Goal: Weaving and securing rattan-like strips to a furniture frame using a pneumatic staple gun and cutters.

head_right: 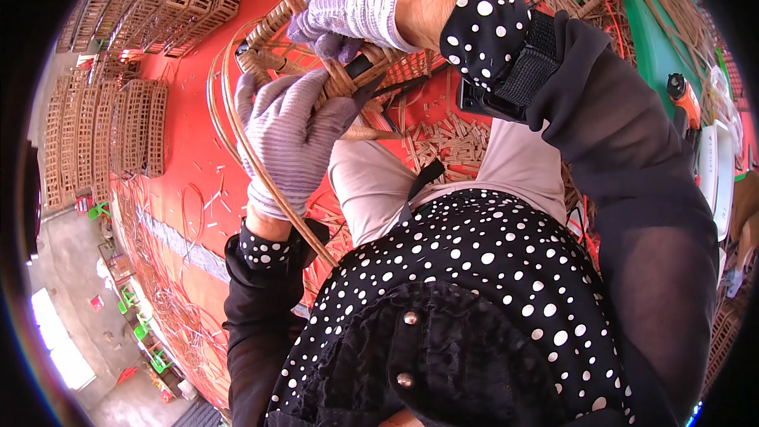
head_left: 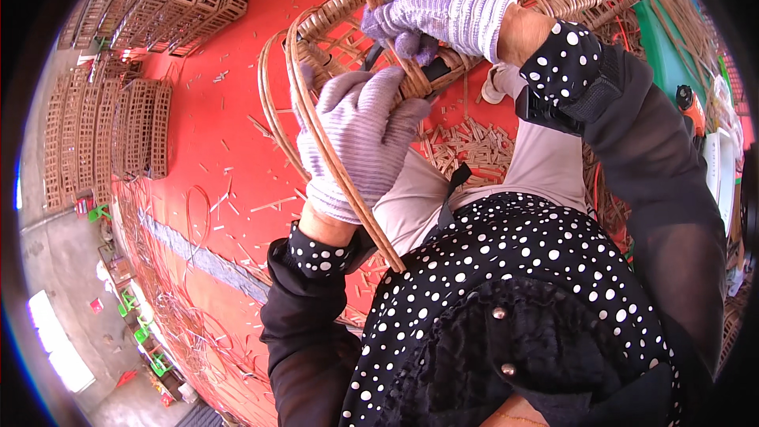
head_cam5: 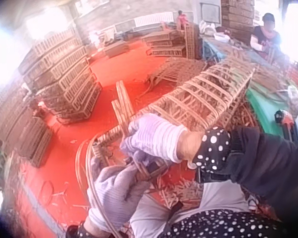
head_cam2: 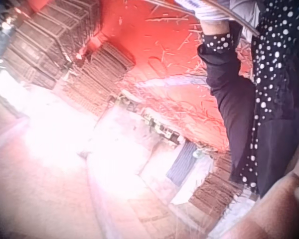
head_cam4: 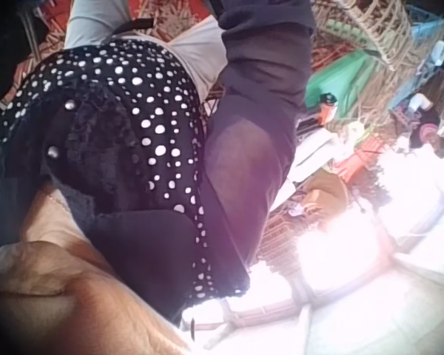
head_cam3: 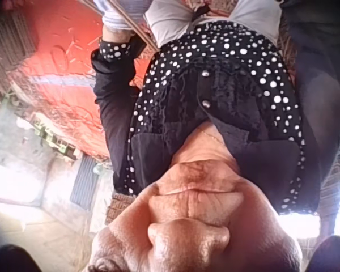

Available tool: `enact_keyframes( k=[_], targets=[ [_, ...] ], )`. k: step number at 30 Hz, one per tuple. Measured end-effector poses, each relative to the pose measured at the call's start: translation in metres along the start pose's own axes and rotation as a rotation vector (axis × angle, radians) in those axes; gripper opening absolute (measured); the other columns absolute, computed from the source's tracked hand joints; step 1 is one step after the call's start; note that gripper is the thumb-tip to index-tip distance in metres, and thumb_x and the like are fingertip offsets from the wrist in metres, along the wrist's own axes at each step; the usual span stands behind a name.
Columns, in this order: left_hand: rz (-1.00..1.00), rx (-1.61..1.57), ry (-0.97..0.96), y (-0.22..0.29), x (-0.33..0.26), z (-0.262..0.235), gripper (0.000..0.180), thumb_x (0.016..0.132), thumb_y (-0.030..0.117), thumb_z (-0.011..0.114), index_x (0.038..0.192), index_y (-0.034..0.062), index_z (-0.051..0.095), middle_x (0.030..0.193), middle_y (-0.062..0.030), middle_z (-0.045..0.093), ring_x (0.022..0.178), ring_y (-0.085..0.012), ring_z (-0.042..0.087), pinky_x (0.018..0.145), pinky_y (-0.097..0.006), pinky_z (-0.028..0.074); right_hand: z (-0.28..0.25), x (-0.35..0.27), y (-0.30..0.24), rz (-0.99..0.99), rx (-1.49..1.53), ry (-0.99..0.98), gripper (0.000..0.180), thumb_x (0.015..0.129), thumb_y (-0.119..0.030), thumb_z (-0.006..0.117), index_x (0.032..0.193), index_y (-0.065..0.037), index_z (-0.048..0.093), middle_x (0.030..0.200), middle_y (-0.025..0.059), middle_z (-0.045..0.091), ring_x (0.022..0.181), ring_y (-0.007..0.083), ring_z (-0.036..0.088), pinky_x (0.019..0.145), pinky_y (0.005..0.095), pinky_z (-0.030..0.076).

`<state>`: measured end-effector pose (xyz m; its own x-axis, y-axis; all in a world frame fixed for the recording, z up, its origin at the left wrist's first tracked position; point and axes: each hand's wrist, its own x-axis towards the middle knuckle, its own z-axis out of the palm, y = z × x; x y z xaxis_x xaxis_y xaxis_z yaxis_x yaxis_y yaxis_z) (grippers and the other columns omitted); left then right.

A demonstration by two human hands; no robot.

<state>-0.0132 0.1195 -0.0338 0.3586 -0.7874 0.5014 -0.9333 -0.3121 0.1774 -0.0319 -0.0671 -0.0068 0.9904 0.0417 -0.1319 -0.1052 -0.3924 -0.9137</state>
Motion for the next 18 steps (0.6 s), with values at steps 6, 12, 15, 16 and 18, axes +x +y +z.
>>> enact_keyframes(
  k=[6,12,15,16,18],
  targets=[
    [-0.023,-0.053,-0.102,-0.006,-0.003,-0.005,0.03,0.071,0.022,0.066,0.096,0.0054,0.061,0.081,-0.0097,0.063,0.085,-0.0262,0.059,0.074,-0.037,0.047,0.003,-0.004,-0.005,0.168,0.384,0.064,0.012,0.082,-0.012,0.059,0.081,-0.001,0.061,0.063,0.0049,0.06,0.054,0.0106,0.057,0.047,0.023,0.045],
    [-0.048,-0.056,0.029,-0.003,-0.001,0.003,0.031,0.07,0.019,0.066,0.099,0.0089,0.062,0.082,-0.0079,0.064,0.078,-0.026,0.06,0.091,-0.043,0.038,0.0,0.013,0.0,-0.416,-1.069,-0.034,0.015,0.067,-0.021,0.066,0.08,-0.014,0.063,0.073,0.0038,0.064,0.072,0.021,0.062,0.064,0.0315,0.046],
    [0.112,-0.023,-0.052,-0.007,0.006,-0.002,0.034,0.074,0.02,0.063,0.107,0.0127,0.06,0.079,-0.0074,0.064,0.077,-0.0267,0.06,0.094,-0.048,0.032,0.0,0.014,-0.014,-0.439,-1.386,-0.125,0.019,0.063,-0.024,0.068,0.08,-0.018,0.064,0.076,0.0035,0.064,0.078,0.0239,0.062,0.067,0.0339,0.046],
    [0.124,-0.022,-0.063,-0.008,0.008,-0.004,0.034,0.074,0.02,0.063,0.107,0.0127,0.06,0.079,-0.0074,0.064,0.077,-0.0267,0.06,0.094,-0.048,0.032,-0.001,0.012,-0.019,-0.397,-1.382,-0.189,0.019,0.063,-0.024,0.068,0.081,-0.018,0.064,0.076,0.0039,0.064,0.077,0.0235,0.062,0.066,0.0333,0.046],
    [0.016,-0.095,-0.181,-0.01,0.012,-0.005,0.032,0.076,0.021,0.061,0.107,0.0136,0.06,0.079,-0.0072,0.065,0.079,-0.0259,0.061,0.095,-0.048,0.031,-0.005,0.003,-0.028,-0.362,-1.298,-0.222,0.014,0.069,-0.02,0.065,0.081,-0.013,0.064,0.075,0.0065,0.064,0.077,0.0242,0.062,0.068,0.0345,0.047]
  ],
)
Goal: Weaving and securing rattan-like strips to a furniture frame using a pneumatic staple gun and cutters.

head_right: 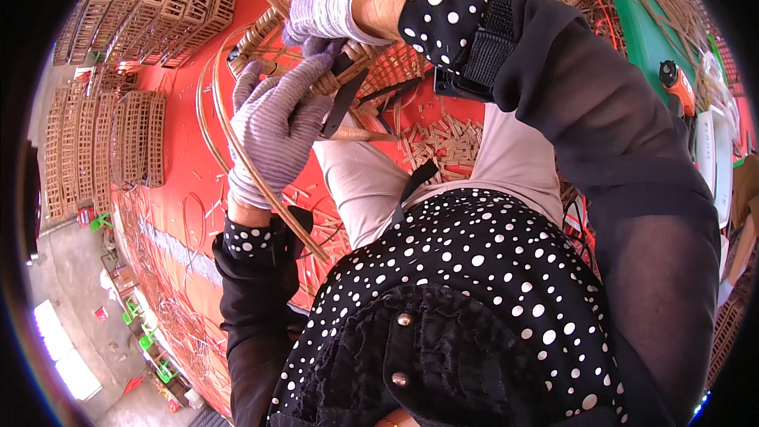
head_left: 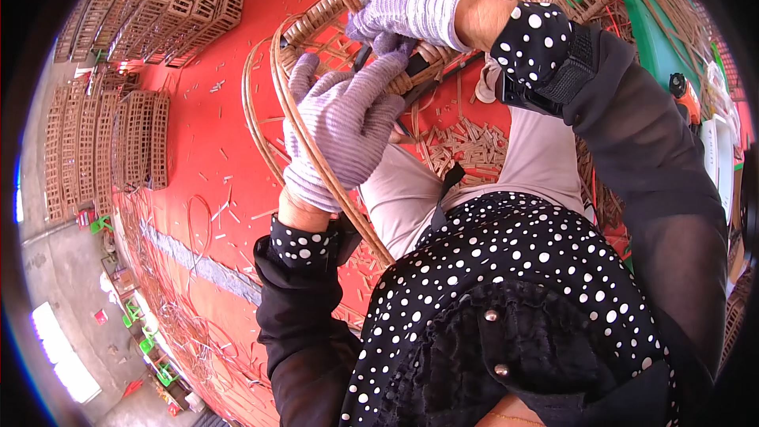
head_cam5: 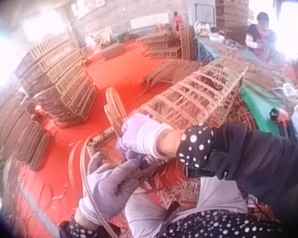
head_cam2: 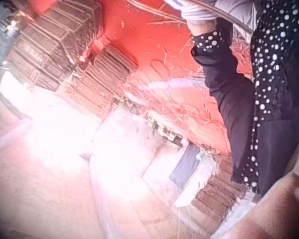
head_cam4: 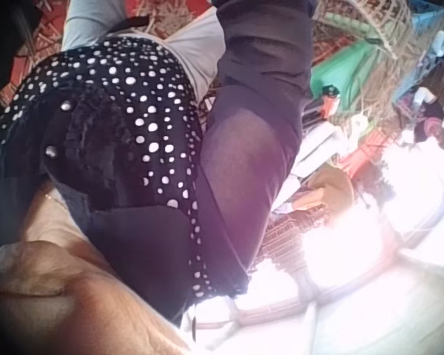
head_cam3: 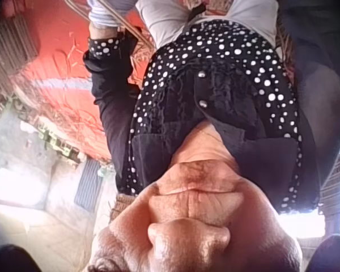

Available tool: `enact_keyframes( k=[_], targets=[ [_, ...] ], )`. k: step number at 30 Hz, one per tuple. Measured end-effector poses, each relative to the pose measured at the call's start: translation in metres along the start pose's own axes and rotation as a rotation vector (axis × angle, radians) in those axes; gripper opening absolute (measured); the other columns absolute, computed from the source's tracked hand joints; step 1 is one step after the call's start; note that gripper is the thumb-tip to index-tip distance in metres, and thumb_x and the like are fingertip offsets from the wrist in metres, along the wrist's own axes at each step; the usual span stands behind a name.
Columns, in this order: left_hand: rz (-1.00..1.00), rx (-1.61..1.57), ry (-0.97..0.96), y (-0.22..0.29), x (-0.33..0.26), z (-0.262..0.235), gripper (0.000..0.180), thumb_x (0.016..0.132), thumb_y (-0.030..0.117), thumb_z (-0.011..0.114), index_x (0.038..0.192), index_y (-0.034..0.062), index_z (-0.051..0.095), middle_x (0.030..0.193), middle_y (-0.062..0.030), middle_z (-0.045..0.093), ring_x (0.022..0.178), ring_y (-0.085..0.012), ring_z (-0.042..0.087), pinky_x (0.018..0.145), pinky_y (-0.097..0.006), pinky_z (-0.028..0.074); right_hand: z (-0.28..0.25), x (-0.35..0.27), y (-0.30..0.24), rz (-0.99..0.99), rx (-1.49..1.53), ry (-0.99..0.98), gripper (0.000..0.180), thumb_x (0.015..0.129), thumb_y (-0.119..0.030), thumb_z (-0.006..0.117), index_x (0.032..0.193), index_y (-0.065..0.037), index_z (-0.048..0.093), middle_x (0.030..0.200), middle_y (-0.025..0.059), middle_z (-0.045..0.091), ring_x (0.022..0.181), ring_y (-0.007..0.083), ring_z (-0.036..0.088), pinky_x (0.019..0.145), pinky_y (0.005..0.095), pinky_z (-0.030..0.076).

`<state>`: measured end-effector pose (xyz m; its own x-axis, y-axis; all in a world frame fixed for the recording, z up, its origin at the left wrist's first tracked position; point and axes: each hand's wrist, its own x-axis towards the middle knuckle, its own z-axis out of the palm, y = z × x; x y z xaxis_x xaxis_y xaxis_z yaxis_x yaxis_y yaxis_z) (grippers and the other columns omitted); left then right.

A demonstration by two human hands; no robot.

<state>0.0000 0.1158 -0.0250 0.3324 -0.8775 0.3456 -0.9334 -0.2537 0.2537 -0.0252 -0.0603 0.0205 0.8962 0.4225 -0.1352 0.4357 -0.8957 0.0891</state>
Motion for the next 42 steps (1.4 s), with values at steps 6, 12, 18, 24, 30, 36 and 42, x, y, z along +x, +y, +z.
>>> enact_keyframes(
  k=[6,12,18,24,30,36,42],
  targets=[
    [-0.028,-0.064,-0.021,-0.002,0.001,-0.001,0.03,0.077,0.023,0.062,0.104,0.0115,0.061,0.074,-0.0058,0.065,0.077,-0.0229,0.062,0.097,-0.049,0.028,0.033,-0.033,-0.036,0.277,0.834,0.908,0.026,0.07,-0.011,0.066,0.093,-0.006,0.054,0.086,0.0111,0.057,0.073,0.027,0.061,0.066,0.0352,0.048],
    [-0.053,-0.085,0.046,0.0,-0.005,0.008,0.038,0.073,0.021,0.068,0.106,0.0066,0.056,0.071,-0.0046,0.063,0.071,-0.0218,0.062,0.102,-0.046,0.021,0.075,-0.034,-0.036,-0.151,0.467,0.964,0.025,0.07,-0.009,0.063,0.094,-0.01,0.059,0.087,0.0102,0.057,0.078,0.0271,0.059,0.066,0.0352,0.048],
    [-0.098,-0.084,0.117,0.001,-0.011,0.013,0.076,0.066,0.019,0.074,0.129,0.0034,0.034,0.069,-0.0007,0.063,0.071,-0.0172,0.062,0.102,-0.045,0.021,0.074,-0.032,-0.032,-0.235,0.318,0.799,0.023,0.071,-0.015,0.058,0.091,-0.007,0.063,0.079,0.0082,0.058,0.074,0.025,0.058,0.064,0.0338,0.048],
    [-0.124,0.039,0.117,0.008,-0.017,-0.009,0.058,0.069,0.009,0.067,0.122,0.0062,0.045,0.084,-0.0092,0.065,0.087,-0.0262,0.061,0.092,-0.042,0.039,0.07,-0.028,-0.03,-0.206,0.232,0.865,0.02,0.071,-0.017,0.057,0.089,-0.01,0.063,0.078,0.0063,0.055,0.075,0.0245,0.056,0.067,0.0355,0.047],
    [-0.234,-0.027,0.076,0.01,-0.028,-0.03,0.025,0.071,0.01,0.062,0.095,0.0072,0.06,0.084,-0.0114,0.063,0.084,-0.0274,0.06,0.07,-0.036,0.049,0.069,-0.027,-0.029,-0.12,0.294,0.749,0.026,0.07,-0.016,0.061,0.096,-0.012,0.061,0.084,0.0073,0.052,0.082,0.0258,0.055,0.072,0.0366,0.045],
    [-0.364,-0.433,0.202,0.009,0.002,-0.018,0.018,0.073,0.001,0.059,0.091,0.0038,0.057,0.079,-0.0115,0.062,0.068,-0.0233,0.063,0.06,-0.029,0.049,0.067,-0.026,-0.03,-0.079,0.421,0.742,0.019,0.068,-0.015,0.064,0.087,-0.013,0.062,0.08,0.007,0.052,0.076,0.0257,0.056,0.067,0.0366,0.046],
    [-0.626,-0.779,0.334,0.028,-0.013,-0.016,0.018,0.075,-0.001,0.063,0.088,-0.0016,0.052,0.073,-0.0077,0.062,0.058,-0.0098,0.058,0.051,-0.021,0.048,0.07,-0.027,-0.034,-0.08,0.317,0.82,0.018,0.071,-0.019,0.061,0.088,-0.013,0.063,0.081,0.0065,0.054,0.078,0.0233,0.056,0.068,0.0345,0.046]
  ],
)
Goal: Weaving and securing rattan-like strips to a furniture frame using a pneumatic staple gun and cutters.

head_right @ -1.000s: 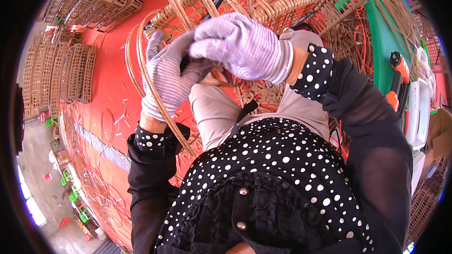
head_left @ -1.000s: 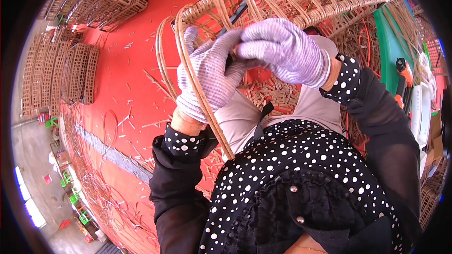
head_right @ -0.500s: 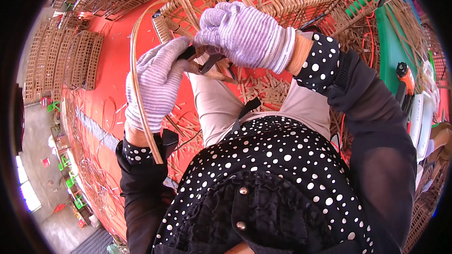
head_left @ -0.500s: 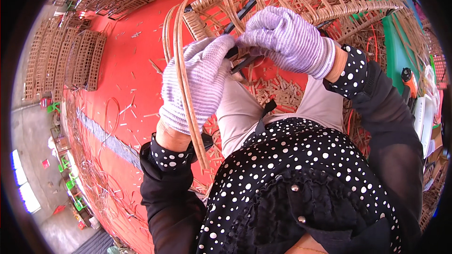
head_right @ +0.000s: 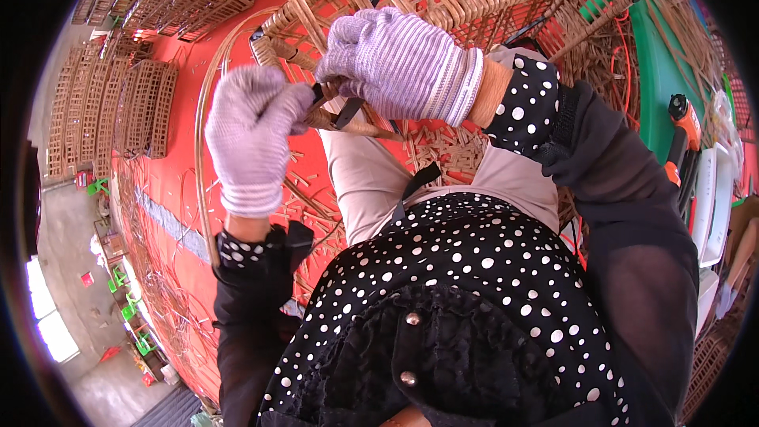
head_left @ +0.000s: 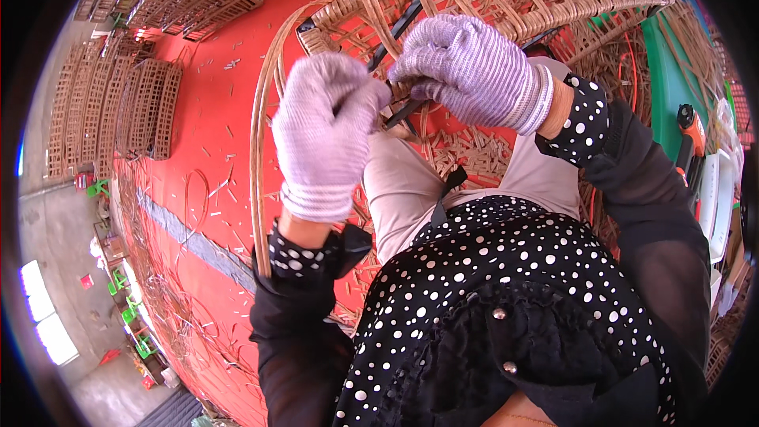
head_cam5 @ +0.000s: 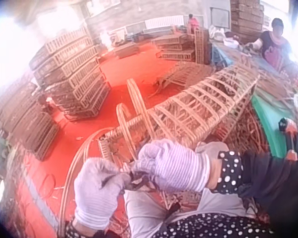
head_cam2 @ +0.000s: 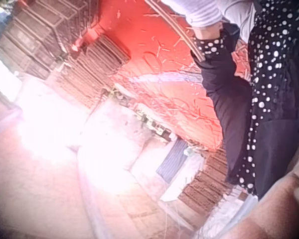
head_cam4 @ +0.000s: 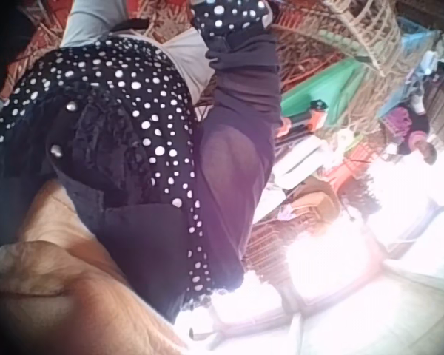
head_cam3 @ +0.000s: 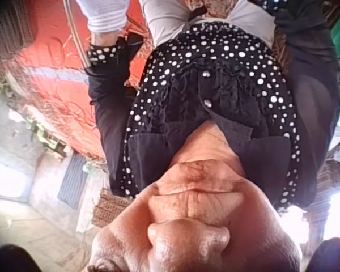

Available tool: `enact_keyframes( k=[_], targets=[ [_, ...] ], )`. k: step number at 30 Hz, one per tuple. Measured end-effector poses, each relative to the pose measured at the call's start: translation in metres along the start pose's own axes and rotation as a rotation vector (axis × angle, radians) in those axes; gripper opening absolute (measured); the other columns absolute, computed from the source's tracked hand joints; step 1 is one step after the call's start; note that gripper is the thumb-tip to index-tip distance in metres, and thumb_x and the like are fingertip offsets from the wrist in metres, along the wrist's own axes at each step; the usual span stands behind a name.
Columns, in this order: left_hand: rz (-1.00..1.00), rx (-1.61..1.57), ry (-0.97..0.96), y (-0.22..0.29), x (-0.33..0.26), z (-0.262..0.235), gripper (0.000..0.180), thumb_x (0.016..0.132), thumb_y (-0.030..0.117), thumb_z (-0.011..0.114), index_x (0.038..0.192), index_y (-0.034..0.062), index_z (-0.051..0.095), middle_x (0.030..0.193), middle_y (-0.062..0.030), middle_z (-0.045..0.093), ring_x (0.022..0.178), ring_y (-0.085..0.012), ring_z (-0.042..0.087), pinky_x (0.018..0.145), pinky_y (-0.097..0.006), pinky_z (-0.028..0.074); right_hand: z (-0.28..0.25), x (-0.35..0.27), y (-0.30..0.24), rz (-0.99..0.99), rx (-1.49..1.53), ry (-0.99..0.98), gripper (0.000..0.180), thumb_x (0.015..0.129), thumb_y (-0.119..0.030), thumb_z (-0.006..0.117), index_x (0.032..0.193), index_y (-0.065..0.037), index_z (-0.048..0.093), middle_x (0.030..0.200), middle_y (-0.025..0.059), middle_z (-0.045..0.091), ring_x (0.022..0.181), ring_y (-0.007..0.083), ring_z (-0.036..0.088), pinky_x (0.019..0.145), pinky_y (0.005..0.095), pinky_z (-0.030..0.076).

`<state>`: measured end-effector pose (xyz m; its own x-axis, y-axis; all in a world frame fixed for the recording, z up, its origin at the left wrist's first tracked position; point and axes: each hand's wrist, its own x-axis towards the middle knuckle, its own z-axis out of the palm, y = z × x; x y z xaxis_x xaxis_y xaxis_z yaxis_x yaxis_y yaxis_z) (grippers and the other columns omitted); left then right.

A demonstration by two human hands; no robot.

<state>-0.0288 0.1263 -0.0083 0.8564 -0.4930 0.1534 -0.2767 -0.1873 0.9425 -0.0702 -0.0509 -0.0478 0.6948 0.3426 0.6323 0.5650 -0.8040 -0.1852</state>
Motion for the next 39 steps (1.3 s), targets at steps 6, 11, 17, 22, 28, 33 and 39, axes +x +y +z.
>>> enact_keyframes(
  k=[6,11,17,22,28,33,39],
  targets=[
    [0.092,-0.031,0.086,-0.027,-0.031,0.015,0.019,0.074,-0.003,0.067,0.083,-0.0004,0.051,0.075,-0.0082,0.061,0.07,-0.01,0.061,0.061,-0.022,0.048,0.001,-0.003,-0.003,0.127,0.036,-0.101,0.022,0.075,-0.021,0.058,0.096,-0.014,0.06,0.084,0.0076,0.056,0.08,0.0244,0.058,0.07,0.0365,0.046],
    [0.43,0.133,0.236,-0.046,-0.039,0.029,0.017,0.072,0.003,0.071,0.076,0.0027,0.055,0.071,-0.0062,0.06,0.061,-0.0099,0.056,0.056,-0.023,0.046,-0.001,0.001,-0.006,0.18,0.034,-0.18,0.019,0.078,-0.025,0.056,0.093,-0.014,0.061,0.081,0.0087,0.058,0.076,0.0269,0.059,0.07,0.0385,0.046],
    [0.605,0.394,0.137,-0.054,-0.034,0.023,0.019,0.068,0.004,0.075,0.073,0.0019,0.056,0.071,-0.008,0.062,0.064,-0.0144,0.059,0.062,-0.027,0.048,-0.001,0.008,-0.009,0.249,0.099,-0.201,0.024,0.079,-0.034,0.056,0.09,-0.013,0.062,0.078,0.01,0.06,0.076,0.0279,0.06,0.07,0.0389,0.046],
    [0.544,0.364,0.0,-0.038,-0.035,0.01,0.025,0.064,0.007,0.078,0.078,0.0012,0.057,0.074,-0.0088,0.063,0.065,-0.0159,0.06,0.062,-0.028,0.049,-0.001,0.01,-0.008,0.232,0.047,-0.22,0.028,0.077,-0.035,0.058,0.092,-0.012,0.061,0.08,0.0116,0.06,0.076,0.0281,0.06,0.071,0.0392,0.047],
    [0.711,0.71,-0.021,-0.027,0.011,-0.018,0.037,0.066,0.029,0.072,0.089,0.0034,0.058,0.087,-0.0101,0.061,0.087,-0.0284,0.058,0.092,-0.043,0.037,0.001,0.009,-0.006,0.198,-0.001,-0.179,0.03,0.075,-0.035,0.06,0.093,-0.012,0.062,0.08,0.0117,0.06,0.078,0.0283,0.06,0.071,0.04,0.047],
    [0.535,0.574,-0.298,-0.032,0.02,-0.013,0.036,0.066,0.022,0.075,0.091,0.0036,0.057,0.084,-0.0074,0.06,0.085,-0.0224,0.059,0.086,-0.037,0.044,-0.007,0.017,-0.003,0.298,0.211,-0.249,0.024,0.074,-0.029,0.061,0.089,-0.01,0.064,0.079,0.0112,0.062,0.078,0.0289,0.06,0.071,0.0387,0.047],
    [0.467,0.32,-0.222,-0.039,0.024,-0.007,0.04,0.06,0.012,0.076,0.094,0.0045,0.057,0.086,-0.009,0.061,0.079,-0.0246,0.06,0.071,-0.032,0.051,-0.022,0.024,0.0,0.676,0.527,-0.192,0.017,0.07,-0.011,0.066,0.086,-0.006,0.067,0.079,0.0103,0.065,0.074,0.0203,0.063,0.069,0.0301,0.048]
  ],
)
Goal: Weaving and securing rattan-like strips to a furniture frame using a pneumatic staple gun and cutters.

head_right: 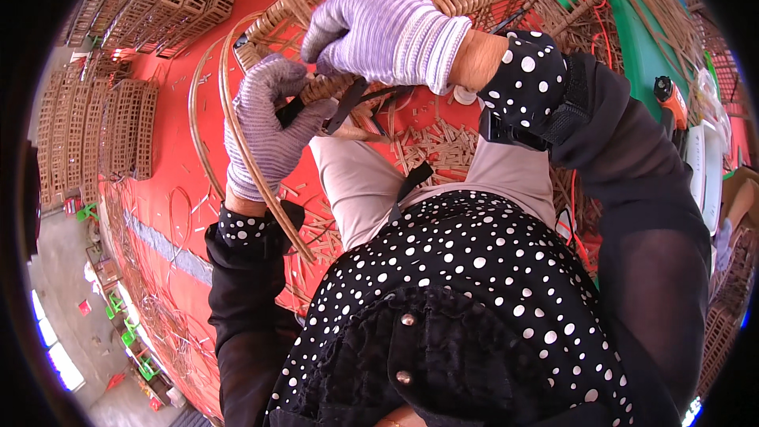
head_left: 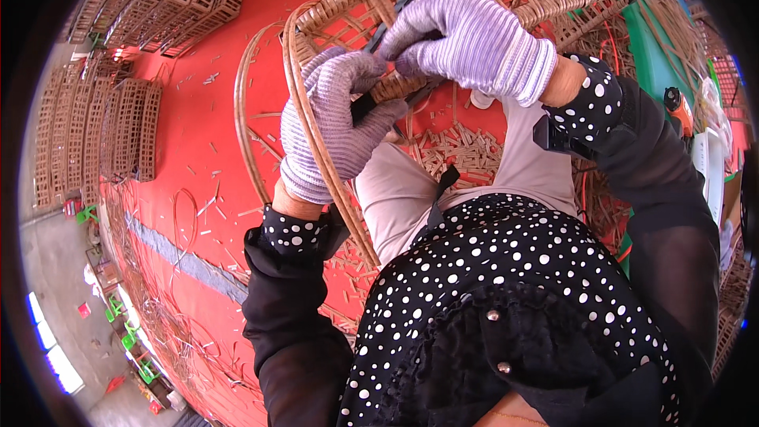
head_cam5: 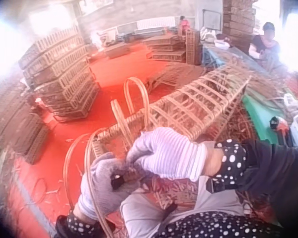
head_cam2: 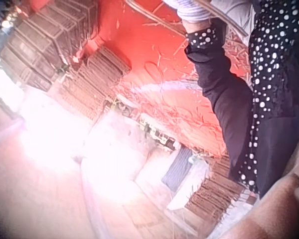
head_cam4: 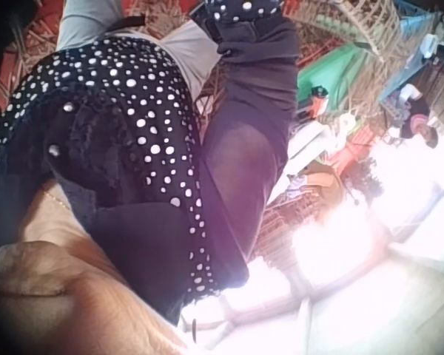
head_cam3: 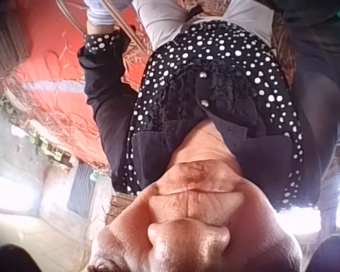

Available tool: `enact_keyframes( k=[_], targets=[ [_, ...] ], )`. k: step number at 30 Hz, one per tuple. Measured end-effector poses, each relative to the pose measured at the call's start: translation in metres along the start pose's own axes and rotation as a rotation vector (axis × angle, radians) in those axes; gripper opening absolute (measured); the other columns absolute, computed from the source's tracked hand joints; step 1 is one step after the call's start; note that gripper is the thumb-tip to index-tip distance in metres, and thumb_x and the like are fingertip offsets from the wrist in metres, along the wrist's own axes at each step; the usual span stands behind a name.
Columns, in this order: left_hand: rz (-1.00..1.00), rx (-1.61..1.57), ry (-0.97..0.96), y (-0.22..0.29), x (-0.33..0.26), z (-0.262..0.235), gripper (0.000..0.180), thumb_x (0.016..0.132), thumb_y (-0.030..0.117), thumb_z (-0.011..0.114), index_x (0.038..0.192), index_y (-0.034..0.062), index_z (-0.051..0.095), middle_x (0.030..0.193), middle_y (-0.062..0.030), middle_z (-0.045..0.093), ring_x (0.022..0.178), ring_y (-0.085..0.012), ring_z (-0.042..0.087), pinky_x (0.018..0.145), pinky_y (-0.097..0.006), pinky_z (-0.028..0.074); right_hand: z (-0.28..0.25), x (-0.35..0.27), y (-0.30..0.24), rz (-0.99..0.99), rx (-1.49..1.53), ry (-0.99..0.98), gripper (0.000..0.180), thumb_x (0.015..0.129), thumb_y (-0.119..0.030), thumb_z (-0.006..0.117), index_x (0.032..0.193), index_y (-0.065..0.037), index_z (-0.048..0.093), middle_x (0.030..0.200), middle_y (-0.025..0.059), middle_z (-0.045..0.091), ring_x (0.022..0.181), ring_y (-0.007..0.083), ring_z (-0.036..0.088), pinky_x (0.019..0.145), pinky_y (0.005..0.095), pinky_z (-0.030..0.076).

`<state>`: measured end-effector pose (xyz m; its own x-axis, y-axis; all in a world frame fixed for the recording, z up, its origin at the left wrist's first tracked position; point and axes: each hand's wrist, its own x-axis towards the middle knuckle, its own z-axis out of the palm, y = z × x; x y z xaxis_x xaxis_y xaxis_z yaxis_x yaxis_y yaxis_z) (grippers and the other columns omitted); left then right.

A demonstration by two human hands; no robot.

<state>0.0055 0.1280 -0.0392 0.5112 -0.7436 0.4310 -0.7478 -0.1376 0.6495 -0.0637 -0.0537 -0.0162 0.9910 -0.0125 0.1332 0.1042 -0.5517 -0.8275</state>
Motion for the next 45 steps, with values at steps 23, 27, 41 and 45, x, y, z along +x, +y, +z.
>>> enact_keyframes(
  k=[23,27,41,45],
  targets=[
    [0.232,0.305,-0.483,0.004,0.036,-0.018,0.045,0.073,0.014,0.061,0.117,0.0051,0.053,0.089,-0.015,0.063,0.086,-0.028,0.06,0.096,-0.044,0.035,-0.086,-0.044,0.021,-0.257,-0.017,0.673,0.02,0.08,-0.01,0.058,0.098,-0.001,0.056,0.081,0.0135,0.061,0.074,0.0211,0.061,0.066,0.0281,0.049],
    [0.376,0.382,-0.411,0.008,0.041,-0.01,0.043,0.07,0.01,0.063,0.111,0.0018,0.056,0.083,-0.0132,0.064,0.07,-0.0275,0.061,0.092,-0.047,0.038,-0.214,-0.19,0.066,0.086,-0.537,1.062,0.02,0.08,-0.014,0.057,0.097,-0.003,0.057,0.079,0.0098,0.06,0.074,0.0197,0.06,0.066,0.0279,0.048],
    [0.234,0.476,-0.488,0.01,0.043,-0.01,0.05,0.066,0.019,0.069,0.11,0.0,0.055,0.1,-0.0227,0.057,0.097,-0.0411,0.051,0.085,-0.046,0.041,-0.196,-0.37,0.215,1.119,-1.109,0.802,0.089,0.054,-0.05,0.075,0.114,0.008,0.045,0.091,0.0176,0.06,0.077,0.0335,0.059,0.069,0.0394,0.049],
    [0.165,0.409,-0.485,0.009,0.042,-0.013,0.045,0.068,0.013,0.065,0.112,0.0075,0.056,0.084,-0.0122,0.065,0.08,-0.0306,0.061,0.094,-0.044,0.038,-0.212,-0.364,0.211,0.956,-0.596,0.757,0.058,0.057,-0.02,0.076,0.102,0.006,0.05,0.078,0.0103,0.059,0.062,0.0153,0.056,0.054,0.0291,0.047]
  ],
)
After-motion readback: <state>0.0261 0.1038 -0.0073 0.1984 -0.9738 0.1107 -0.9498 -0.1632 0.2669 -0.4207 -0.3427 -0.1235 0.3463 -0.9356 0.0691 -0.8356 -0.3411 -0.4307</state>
